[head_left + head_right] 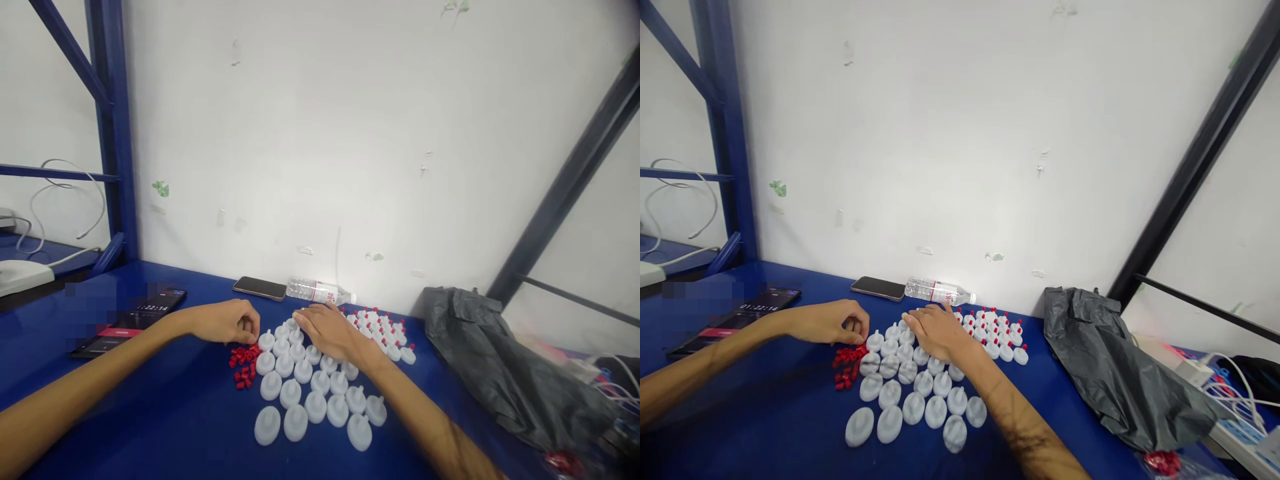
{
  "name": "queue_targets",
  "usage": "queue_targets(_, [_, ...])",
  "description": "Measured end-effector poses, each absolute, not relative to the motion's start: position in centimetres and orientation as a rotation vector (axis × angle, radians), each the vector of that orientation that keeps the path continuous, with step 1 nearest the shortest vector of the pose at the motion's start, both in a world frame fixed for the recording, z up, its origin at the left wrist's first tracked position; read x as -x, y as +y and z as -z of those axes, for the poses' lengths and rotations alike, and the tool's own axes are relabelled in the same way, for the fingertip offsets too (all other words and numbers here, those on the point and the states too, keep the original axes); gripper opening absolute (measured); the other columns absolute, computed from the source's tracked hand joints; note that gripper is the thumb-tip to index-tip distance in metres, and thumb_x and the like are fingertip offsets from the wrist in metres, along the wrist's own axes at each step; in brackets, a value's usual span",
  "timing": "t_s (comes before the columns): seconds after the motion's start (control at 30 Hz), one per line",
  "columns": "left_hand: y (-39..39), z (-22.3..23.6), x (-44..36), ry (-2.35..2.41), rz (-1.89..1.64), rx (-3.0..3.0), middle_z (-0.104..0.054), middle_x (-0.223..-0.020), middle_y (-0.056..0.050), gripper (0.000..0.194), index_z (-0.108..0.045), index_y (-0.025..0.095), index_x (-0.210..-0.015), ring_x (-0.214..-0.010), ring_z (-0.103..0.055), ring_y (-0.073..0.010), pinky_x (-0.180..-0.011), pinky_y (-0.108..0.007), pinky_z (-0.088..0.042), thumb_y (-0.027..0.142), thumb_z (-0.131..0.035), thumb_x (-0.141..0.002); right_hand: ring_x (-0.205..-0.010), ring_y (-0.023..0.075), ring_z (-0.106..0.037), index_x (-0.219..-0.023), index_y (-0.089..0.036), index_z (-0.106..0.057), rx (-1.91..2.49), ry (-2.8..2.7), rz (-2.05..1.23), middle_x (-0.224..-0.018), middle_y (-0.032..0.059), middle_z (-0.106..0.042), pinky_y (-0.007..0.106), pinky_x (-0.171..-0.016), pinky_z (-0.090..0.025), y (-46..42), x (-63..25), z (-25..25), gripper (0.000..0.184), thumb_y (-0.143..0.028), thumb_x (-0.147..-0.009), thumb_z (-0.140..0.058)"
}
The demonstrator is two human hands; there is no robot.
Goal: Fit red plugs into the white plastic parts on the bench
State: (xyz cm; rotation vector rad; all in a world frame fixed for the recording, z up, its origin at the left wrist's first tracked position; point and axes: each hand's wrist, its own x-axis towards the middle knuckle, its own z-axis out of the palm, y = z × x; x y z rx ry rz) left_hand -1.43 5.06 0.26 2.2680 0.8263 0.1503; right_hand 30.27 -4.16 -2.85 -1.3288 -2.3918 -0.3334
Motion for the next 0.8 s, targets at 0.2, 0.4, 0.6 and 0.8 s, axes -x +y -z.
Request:
queue_targets(0.2, [4.8, -0.7, 0.8, 0.886, -0.441, -2.259, -0.081, -0.083, -0.005, 0.039, -0.082, 0.023, -0.091, -0.079, -0.069, -0.0249, -0.072, -0.035, -0.054, 0.062, -0.086, -0.090, -0.143, 0.0316, -0.093, -0.144, -0.038, -0.092, 1.364, -2.309, 0.267, -0.146, 0.0049, -0.100, 0.057, -0.134, -0.071, -5.0, -30.8, 1.4, 0.032, -0.029, -0.135, -0.062])
queue_targets(0.4, [2.9, -0.8, -1.0, 0.900, -0.761, -2.074, -0.089, -0.102, -0.012, 0.052, -0.082, 0.022, -0.105, -0.096, -0.083, -0.0322, -0.073, -0.039, -0.065, 0.074, -0.082, -0.095, -0.129, 0.0314, -0.095, -0.140, -0.029, -0.088, 1.356, -2.306, 0.351, -0.141, 0.0088, -0.097, 0.046, -0.116, -0.076, -6.0, -28.7, 2.1, 0.022, -0.018, -0.127, -0.074])
queue_targets(0.6, [1.6, 0.1, -2.3, 0.795, -0.827, -1.969, -0.090, -0.099, -0.012, 0.053, -0.087, 0.023, -0.103, -0.100, -0.085, -0.0341, -0.075, -0.041, -0.068, 0.074, -0.093, -0.088, -0.129, 0.0336, -0.092, -0.139, -0.035, -0.078, 1.222, -2.342, 0.288, -0.137, 0.0065, -0.096, 0.052, -0.116, -0.077, -6.9, -28.2, 2.6, 0.025, -0.016, -0.122, -0.077])
queue_targets(0.8, [1.0, 0.6, -2.9, 0.750, -0.805, -1.936, -0.094, -0.103, -0.014, 0.053, -0.089, 0.023, -0.104, -0.094, -0.084, -0.0333, -0.069, -0.040, -0.065, 0.072, -0.095, -0.087, -0.120, 0.0344, -0.090, -0.130, -0.034, -0.070, 1.182, -2.302, 0.333, -0.123, 0.0055, -0.093, 0.049, -0.107, -0.078, -6.7, -28.4, 3.2, 0.029, -0.014, -0.115, -0.085])
